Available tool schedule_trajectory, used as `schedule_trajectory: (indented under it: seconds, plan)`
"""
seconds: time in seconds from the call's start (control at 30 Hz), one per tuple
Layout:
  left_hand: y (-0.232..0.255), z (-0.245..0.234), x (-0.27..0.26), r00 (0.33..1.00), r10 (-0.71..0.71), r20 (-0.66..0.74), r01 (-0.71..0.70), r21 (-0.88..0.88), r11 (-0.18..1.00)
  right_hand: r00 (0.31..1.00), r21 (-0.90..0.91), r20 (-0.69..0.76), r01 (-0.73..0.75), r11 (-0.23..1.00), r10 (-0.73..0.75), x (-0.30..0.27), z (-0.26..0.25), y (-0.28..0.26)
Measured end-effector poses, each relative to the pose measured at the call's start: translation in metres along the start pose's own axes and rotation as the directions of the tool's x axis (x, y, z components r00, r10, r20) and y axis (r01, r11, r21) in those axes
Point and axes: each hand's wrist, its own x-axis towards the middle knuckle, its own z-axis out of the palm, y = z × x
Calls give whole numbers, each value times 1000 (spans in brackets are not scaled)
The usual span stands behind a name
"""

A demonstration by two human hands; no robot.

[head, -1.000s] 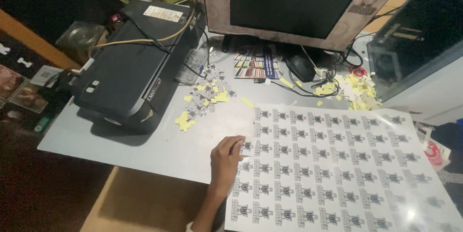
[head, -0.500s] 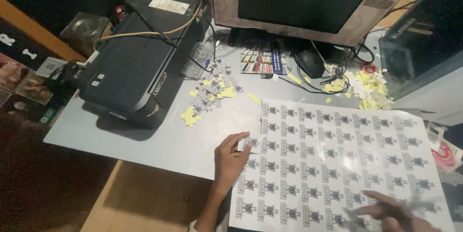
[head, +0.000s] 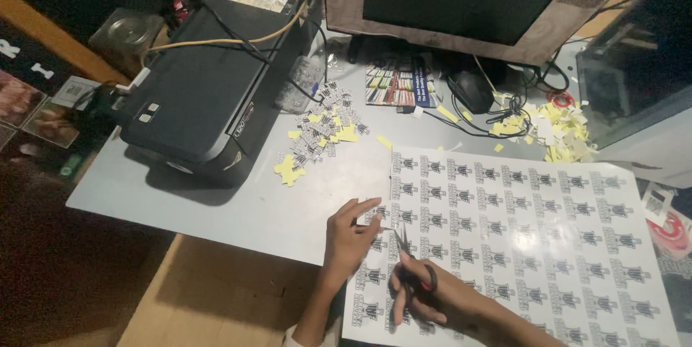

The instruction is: The person uses scissors to cut individual stickers from a printed sheet. They hold the sheet with one hand and carefully trim around each sticker outline, placing the cut pieces on the table.

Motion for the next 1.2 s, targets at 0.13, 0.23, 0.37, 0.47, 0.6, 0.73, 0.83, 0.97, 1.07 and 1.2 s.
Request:
schedule_trajectory:
  seconds: [0.13,0.23,0.37,0.47,0.6,0.73,0.83,0.97,1.07,1.2]
  plan:
    - [6,-3,-1,993,-120,9,120,-101,988,996,11,72,43,999,-44,15,1,8]
    - [3,-3,1,997,-74,-7,73,-73,995,989,92,110,93,991,-103,26,-6,18]
    - [5,-3,1,999,34,-21,-36,-112,993,994,61,13,103,993,-104,30,2,6]
    - [8,-5,1,999,-43,4,43,-134,990,997,49,-48,67,997,-65,30,6,1]
    - [6,-5,2,999,34,17,-32,-93,995,997,-23,-28,66,998,-66,29,8,-4]
    - [5,-5,3,1000,-3,10,4,-33,999,996,-2,-71,59,998,-59,32,8,-2]
    - [6,-4,2,1000,-15,-4,15,18,1000,991,-32,-84,104,994,-106,35,8,2]
    - [6,-4,2,999,37,-7,-36,56,998,986,-80,-122,103,991,-112,37,6,6]
    - [5,-3,1,999,33,5,-33,80,996,984,-20,-148,102,995,-104,35,10,6]
    - [9,1,0,1000,4,0,-4,62,998,977,-44,-200,68,997,-76,38,12,5]
